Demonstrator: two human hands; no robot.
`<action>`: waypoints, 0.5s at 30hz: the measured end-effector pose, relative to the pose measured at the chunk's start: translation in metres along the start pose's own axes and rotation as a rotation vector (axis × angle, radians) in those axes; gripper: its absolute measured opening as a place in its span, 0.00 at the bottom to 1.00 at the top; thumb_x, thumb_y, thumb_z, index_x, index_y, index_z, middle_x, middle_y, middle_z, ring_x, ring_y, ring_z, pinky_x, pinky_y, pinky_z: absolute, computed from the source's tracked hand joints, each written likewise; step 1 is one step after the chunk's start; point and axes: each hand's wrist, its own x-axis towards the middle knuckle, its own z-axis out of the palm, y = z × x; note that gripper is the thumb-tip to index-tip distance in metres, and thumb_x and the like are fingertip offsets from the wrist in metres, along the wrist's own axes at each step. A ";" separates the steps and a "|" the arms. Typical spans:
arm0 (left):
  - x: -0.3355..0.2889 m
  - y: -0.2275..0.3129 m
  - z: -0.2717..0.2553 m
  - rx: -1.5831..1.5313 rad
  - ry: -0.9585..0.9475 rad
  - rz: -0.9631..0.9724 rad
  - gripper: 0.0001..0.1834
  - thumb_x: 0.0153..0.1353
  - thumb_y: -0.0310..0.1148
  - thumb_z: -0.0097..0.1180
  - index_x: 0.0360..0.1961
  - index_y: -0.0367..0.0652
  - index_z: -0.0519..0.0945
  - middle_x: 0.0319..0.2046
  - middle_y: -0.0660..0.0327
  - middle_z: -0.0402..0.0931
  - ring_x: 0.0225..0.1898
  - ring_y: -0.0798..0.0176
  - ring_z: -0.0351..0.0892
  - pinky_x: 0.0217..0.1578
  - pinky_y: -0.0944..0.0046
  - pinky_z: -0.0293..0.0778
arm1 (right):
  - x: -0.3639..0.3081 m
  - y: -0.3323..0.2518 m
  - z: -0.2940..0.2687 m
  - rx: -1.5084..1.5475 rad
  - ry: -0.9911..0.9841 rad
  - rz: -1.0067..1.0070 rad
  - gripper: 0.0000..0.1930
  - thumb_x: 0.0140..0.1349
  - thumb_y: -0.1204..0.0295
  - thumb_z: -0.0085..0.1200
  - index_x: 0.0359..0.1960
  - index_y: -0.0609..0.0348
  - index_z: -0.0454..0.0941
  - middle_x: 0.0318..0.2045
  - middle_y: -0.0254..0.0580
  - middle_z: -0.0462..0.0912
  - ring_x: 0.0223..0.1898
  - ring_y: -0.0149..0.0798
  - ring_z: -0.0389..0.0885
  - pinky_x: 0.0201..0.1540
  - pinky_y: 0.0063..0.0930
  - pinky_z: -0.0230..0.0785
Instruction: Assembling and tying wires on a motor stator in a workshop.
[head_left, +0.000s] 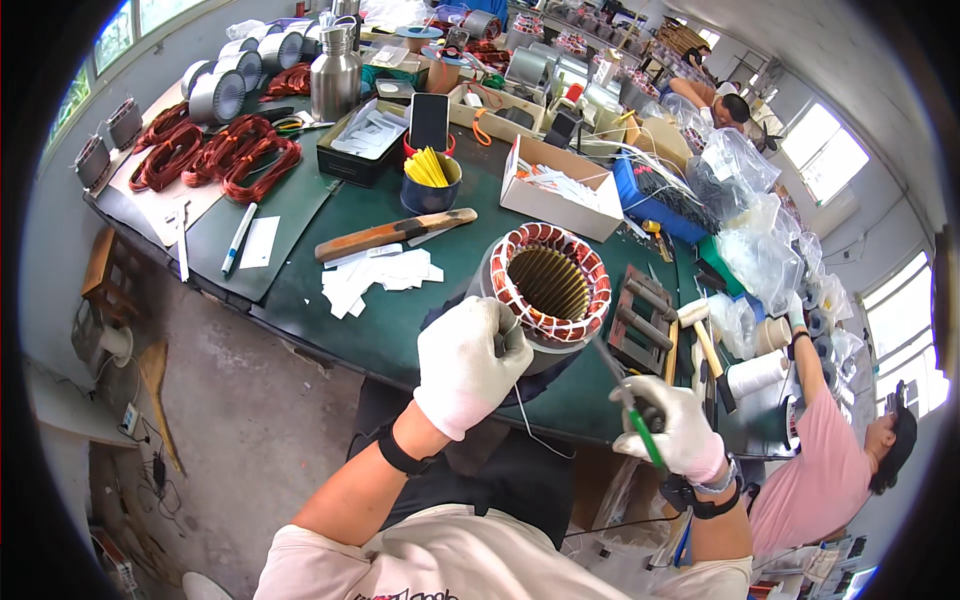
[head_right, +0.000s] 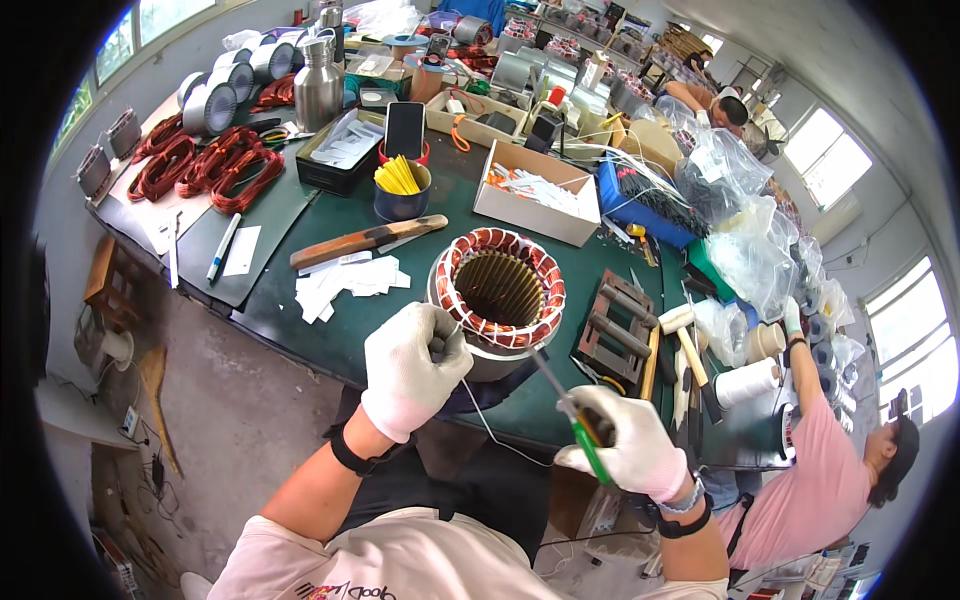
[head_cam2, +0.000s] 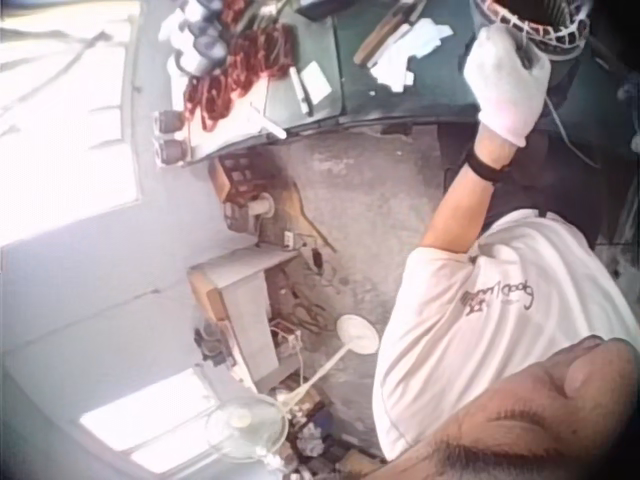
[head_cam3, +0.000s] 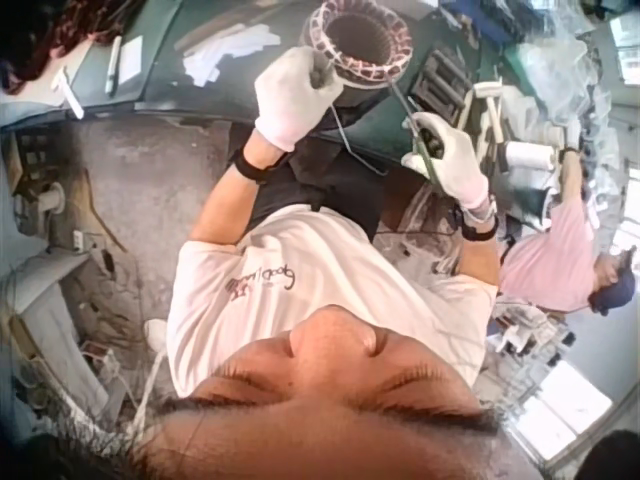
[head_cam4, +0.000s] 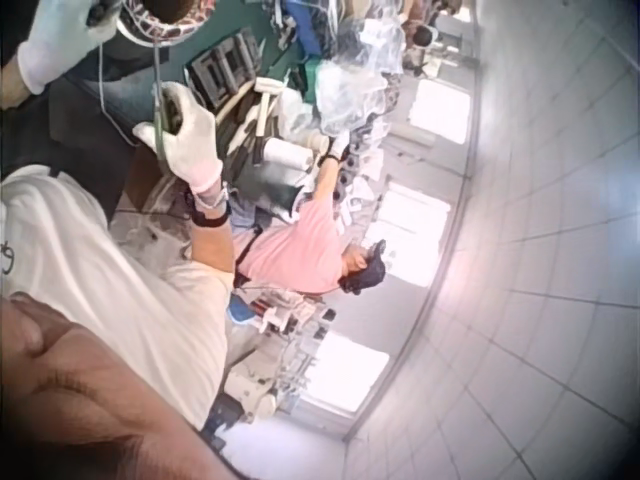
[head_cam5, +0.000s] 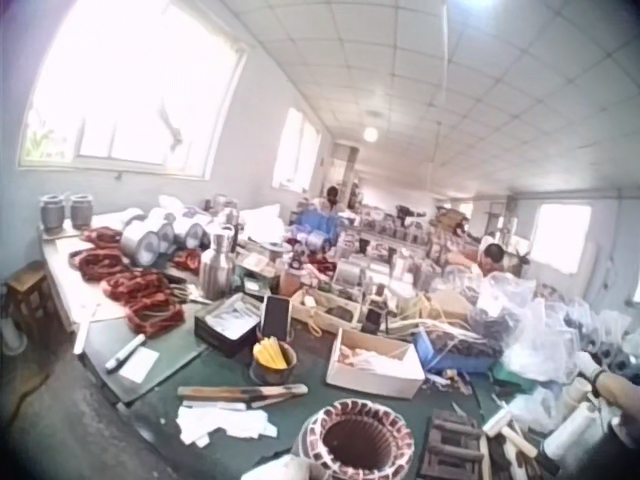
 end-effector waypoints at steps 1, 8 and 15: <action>0.000 -0.002 -0.001 0.000 0.003 -0.002 0.08 0.55 0.21 0.69 0.31 0.40 0.80 0.26 0.60 0.78 0.23 0.66 0.79 0.29 0.66 0.77 | 0.008 -0.004 0.002 0.014 -0.053 -0.003 0.33 0.52 0.57 0.80 0.56 0.62 0.81 0.32 0.43 0.83 0.27 0.34 0.78 0.34 0.29 0.73; -0.005 -0.014 0.001 -0.106 0.003 0.019 0.09 0.53 0.19 0.69 0.33 0.39 0.80 0.26 0.60 0.79 0.23 0.67 0.79 0.28 0.68 0.77 | 0.042 -0.002 0.014 -0.025 -0.140 -0.010 0.31 0.54 0.53 0.77 0.52 0.62 0.83 0.28 0.46 0.80 0.25 0.38 0.76 0.32 0.32 0.71; -0.003 -0.015 0.001 -0.161 0.024 0.036 0.10 0.53 0.18 0.69 0.34 0.39 0.81 0.26 0.60 0.79 0.23 0.67 0.78 0.27 0.67 0.76 | 0.052 -0.014 0.018 -0.026 -0.124 -0.001 0.29 0.55 0.55 0.77 0.51 0.62 0.84 0.25 0.44 0.80 0.23 0.34 0.74 0.31 0.30 0.71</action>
